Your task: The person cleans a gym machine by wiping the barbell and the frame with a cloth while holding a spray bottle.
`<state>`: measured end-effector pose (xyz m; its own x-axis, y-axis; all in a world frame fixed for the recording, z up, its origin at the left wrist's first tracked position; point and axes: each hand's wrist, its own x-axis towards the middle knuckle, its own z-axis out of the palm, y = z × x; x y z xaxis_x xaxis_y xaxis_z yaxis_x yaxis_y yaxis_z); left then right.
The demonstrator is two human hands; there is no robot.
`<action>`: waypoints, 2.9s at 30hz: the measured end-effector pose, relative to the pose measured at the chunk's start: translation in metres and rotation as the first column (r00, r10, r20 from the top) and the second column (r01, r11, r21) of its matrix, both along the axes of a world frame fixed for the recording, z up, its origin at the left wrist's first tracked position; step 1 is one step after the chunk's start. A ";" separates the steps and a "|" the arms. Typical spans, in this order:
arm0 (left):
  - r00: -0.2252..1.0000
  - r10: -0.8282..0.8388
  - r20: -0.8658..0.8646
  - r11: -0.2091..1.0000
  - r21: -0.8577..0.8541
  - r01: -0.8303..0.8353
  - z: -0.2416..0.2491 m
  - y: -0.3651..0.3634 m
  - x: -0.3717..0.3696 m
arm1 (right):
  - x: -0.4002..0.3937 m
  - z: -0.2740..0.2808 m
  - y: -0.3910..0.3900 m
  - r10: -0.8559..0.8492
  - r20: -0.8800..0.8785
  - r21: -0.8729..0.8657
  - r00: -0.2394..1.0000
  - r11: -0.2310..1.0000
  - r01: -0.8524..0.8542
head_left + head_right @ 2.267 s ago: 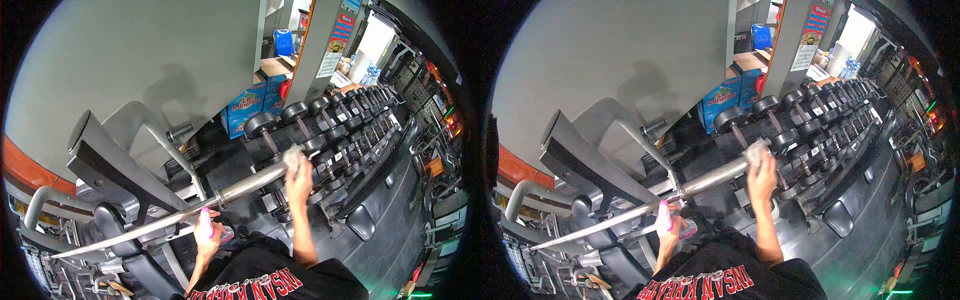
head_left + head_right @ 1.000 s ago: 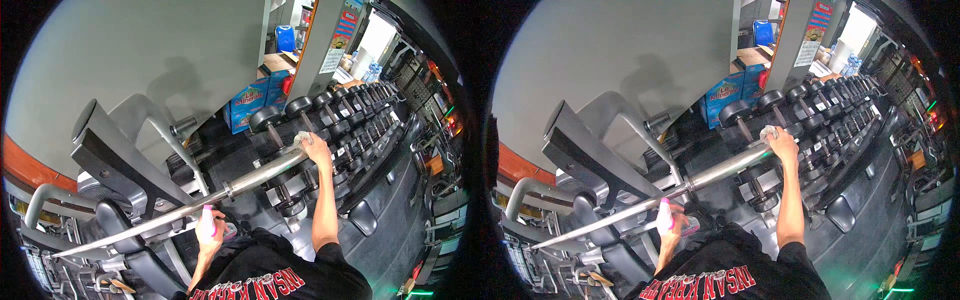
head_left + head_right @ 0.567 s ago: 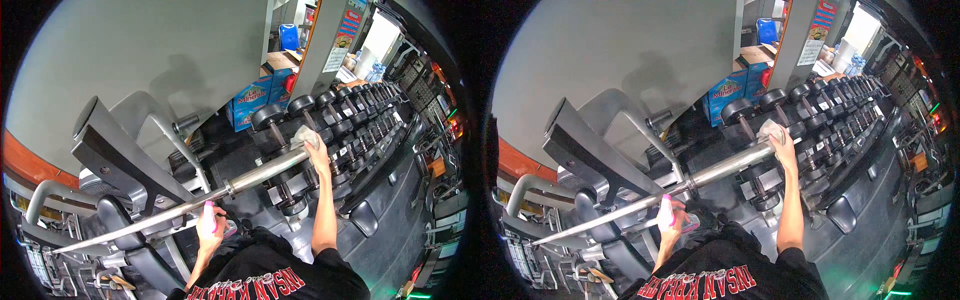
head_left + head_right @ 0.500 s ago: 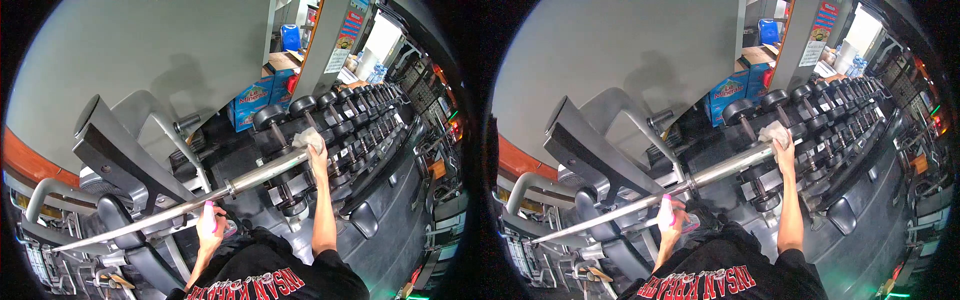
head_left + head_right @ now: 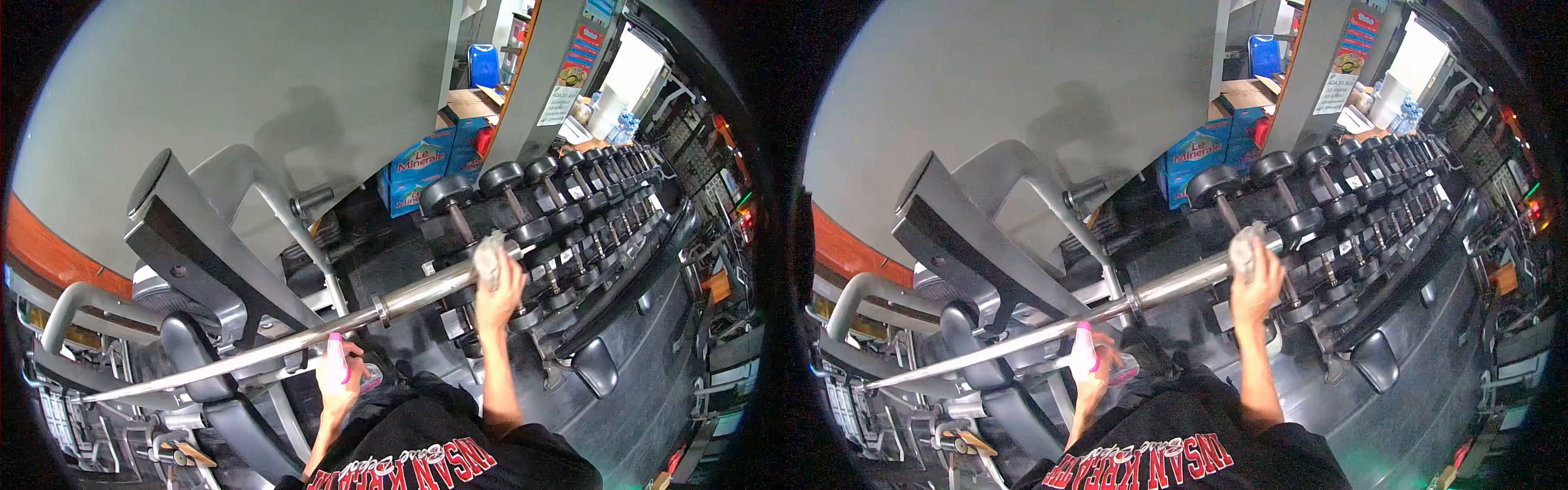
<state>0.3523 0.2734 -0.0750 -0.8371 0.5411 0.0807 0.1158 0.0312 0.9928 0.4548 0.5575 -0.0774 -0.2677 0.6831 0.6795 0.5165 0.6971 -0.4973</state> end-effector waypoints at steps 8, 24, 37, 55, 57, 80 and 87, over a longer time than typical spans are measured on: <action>0.997 0.001 0.072 0.995 0.100 -0.009 0.004 0.014 0.003 | -0.034 0.015 -0.110 0.499 0.063 -0.082 0.864 0.866 -0.494; 0.998 -0.001 0.068 0.997 0.076 -0.004 0.006 0.016 0.004 | -0.033 0.013 -0.102 0.473 0.003 -0.194 0.881 0.865 -0.463; 1.000 0.020 0.021 0.997 0.074 -0.022 -0.003 0.004 0.003 | 0.022 0.013 0.073 -0.133 0.121 -0.085 0.984 0.986 0.143; 1.000 -0.009 0.006 0.996 0.085 0.008 0.003 0.007 0.003 | 0.014 -0.049 0.115 0.169 -0.444 -0.338 0.880 0.878 -0.339; 1.000 -0.027 0.000 0.999 0.039 0.027 0.003 0.007 0.001 | 0.013 -0.056 0.117 0.197 -0.493 -0.316 0.847 0.867 -0.386; 0.999 -0.027 -0.042 0.999 0.042 0.028 0.016 0.020 -0.007 | -0.021 0.005 -0.092 0.572 0.031 -0.142 0.820 0.815 -0.562; 0.999 -0.054 -0.010 0.998 0.034 0.054 0.011 0.006 -0.010 | 0.020 0.016 0.036 0.022 0.054 0.007 0.998 1.000 -0.022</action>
